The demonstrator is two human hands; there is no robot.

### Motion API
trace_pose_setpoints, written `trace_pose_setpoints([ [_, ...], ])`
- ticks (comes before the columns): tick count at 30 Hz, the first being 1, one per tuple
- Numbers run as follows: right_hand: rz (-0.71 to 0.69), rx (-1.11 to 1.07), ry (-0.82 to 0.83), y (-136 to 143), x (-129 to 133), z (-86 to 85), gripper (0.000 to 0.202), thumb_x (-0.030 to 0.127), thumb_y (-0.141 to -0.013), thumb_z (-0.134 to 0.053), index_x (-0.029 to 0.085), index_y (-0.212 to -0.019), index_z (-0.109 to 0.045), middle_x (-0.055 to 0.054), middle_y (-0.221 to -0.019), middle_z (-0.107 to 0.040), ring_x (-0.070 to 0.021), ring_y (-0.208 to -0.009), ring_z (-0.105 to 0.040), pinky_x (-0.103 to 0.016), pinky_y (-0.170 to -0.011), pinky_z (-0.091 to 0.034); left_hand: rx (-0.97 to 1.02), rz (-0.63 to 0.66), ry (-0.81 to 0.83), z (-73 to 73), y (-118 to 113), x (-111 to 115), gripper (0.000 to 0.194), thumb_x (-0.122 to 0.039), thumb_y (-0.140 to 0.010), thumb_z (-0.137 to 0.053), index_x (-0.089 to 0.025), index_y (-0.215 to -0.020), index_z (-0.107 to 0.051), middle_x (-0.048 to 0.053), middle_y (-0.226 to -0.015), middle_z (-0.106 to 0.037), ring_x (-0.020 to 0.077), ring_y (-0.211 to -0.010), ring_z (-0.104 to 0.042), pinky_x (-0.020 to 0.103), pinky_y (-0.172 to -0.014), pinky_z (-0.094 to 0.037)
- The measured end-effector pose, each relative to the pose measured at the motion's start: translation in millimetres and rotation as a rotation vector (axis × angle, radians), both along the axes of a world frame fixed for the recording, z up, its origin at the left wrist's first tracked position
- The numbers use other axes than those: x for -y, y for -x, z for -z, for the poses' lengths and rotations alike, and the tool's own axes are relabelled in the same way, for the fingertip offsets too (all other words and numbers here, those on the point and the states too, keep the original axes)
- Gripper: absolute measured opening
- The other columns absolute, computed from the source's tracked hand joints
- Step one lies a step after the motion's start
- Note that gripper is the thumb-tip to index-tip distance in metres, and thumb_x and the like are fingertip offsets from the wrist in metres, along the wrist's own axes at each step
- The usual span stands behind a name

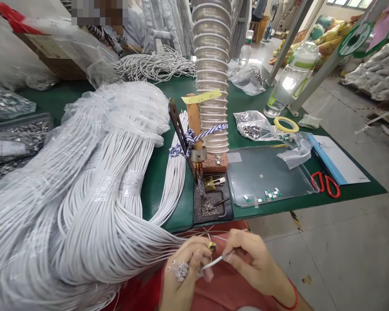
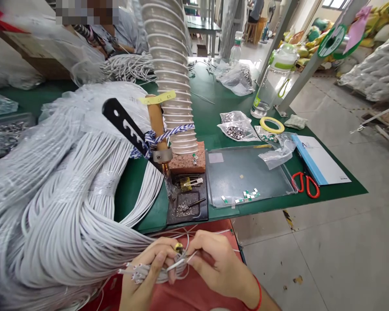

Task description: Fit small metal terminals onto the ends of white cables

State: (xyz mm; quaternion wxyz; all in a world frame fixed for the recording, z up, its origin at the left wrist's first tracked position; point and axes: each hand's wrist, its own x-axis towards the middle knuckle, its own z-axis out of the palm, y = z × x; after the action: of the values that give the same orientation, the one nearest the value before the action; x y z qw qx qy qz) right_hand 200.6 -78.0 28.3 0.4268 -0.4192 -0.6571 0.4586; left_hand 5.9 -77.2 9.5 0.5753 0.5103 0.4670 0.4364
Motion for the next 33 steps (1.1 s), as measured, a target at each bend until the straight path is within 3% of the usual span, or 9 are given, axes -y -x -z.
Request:
trace_pose_setpoints([
  [5,0.107,-0.103,0.009,-53.0,23.2,-2.5,0.026,0.045,-0.098,-0.056,0.025,-0.082,-0.062,-0.002,-0.066,-0.052,-0.0206,-0.062,-0.047,-0.034,-0.059,-0.039,0.251,-0.245,0.169,9.0,2.2,2.8,0.025,-0.042,-0.086,-0.072,-0.019,-0.079,-0.078,0.004,-0.075,-0.077,0.0145,-0.052,-0.069,0.022,-0.054,-0.056],
  [8,0.228,-0.092,-0.029,-79.3,33.8,-9.0,0.029,0.052,-0.094,-0.059,0.025,-0.084,-0.064,-0.005,-0.066,-0.05,-0.0234,-0.062,-0.047,-0.037,-0.059,-0.039,0.321,-0.232,0.257,8.0,3.9,6.0,0.031,-0.044,-0.084,-0.075,-0.016,-0.073,-0.076,0.005,-0.076,-0.077,0.0041,-0.035,-0.05,0.015,-0.038,-0.04],
  [10,0.252,-0.012,-0.044,-82.8,36.2,-14.6,0.022,0.045,-0.094,-0.062,0.025,-0.086,-0.064,-0.005,-0.068,-0.051,-0.0226,-0.062,-0.047,-0.035,-0.056,-0.039,0.33,-0.218,0.304,5.9,3.5,9.3,0.033,-0.046,-0.082,-0.075,-0.015,-0.071,-0.074,0.007,-0.079,-0.077,0.0009,-0.032,-0.043,0.012,-0.033,-0.029],
  [14,0.152,0.185,-0.011,-52.4,31.0,-20.8,0.008,0.021,-0.094,-0.063,0.025,-0.087,-0.061,-0.001,-0.072,-0.058,-0.0165,-0.059,-0.052,-0.027,-0.054,-0.041,0.314,-0.161,0.314,1.3,-0.4,17.1,0.037,-0.049,-0.083,-0.073,-0.015,-0.071,-0.072,0.007,-0.08,-0.076,0.0005,-0.032,-0.043,0.013,-0.034,-0.024],
  [20,0.075,0.043,0.178,9.5,23.8,-7.0,0.018,0.029,-0.088,-0.07,0.023,-0.102,-0.059,0.001,-0.078,-0.059,-0.0152,-0.066,-0.053,-0.024,-0.06,-0.044,0.257,-0.007,0.265,-1.7,-7.1,27.1,0.04,-0.053,-0.086,-0.068,-0.015,-0.073,-0.072,0.003,-0.062,-0.068,0.0023,-0.032,-0.037,0.017,-0.038,-0.022],
  [24,-0.074,-0.212,0.357,25.6,25.8,2.7,0.035,0.037,-0.081,-0.077,0.023,-0.105,-0.055,0.002,-0.08,-0.056,-0.014,-0.064,-0.049,-0.023,-0.057,-0.042,0.294,-0.14,0.294,-6.6,-10.7,29.5,0.043,-0.055,-0.083,-0.071,-0.015,-0.066,-0.067,0.0,-0.063,-0.064,0.0009,-0.034,-0.032,0.018,-0.039,-0.02],
  [26,-0.113,-0.183,0.387,29.0,26.8,7.4,0.048,0.036,-0.074,-0.084,0.023,-0.109,-0.054,0.003,-0.081,-0.055,-0.0147,-0.067,-0.049,-0.024,-0.06,-0.043,0.335,-0.213,0.294,-10.4,-10.2,29.7,0.044,-0.055,-0.084,-0.07,-0.016,-0.066,-0.064,-0.003,-0.057,-0.058,0.0,-0.034,-0.028,0.016,-0.038,-0.017],
  [29,-0.132,0.058,0.281,35.1,26.8,18.1,0.052,0.024,-0.066,-0.088,0.023,-0.107,-0.056,0.001,-0.09,-0.057,-0.0181,-0.078,-0.052,-0.027,-0.07,-0.045,0.377,-0.266,0.245,-16.3,-6.8,30.9,0.042,-0.053,-0.086,-0.069,-0.016,-0.066,-0.062,-0.005,-0.058,-0.053,0.0002,-0.036,-0.029,0.014,-0.037,-0.016],
  [33,-0.209,0.292,0.028,49.8,27.2,39.8,0.023,0.009,-0.069,-0.077,0.021,-0.079,-0.06,-0.001,-0.086,-0.057,-0.0206,-0.084,-0.053,-0.028,-0.073,-0.043,0.374,-0.231,0.162,-19.1,-4.5,38.6,0.043,-0.055,-0.089,-0.065,-0.019,-0.066,-0.06,-0.004,-0.055,-0.052,0.0047,-0.039,-0.035,0.016,-0.038,-0.028],
])
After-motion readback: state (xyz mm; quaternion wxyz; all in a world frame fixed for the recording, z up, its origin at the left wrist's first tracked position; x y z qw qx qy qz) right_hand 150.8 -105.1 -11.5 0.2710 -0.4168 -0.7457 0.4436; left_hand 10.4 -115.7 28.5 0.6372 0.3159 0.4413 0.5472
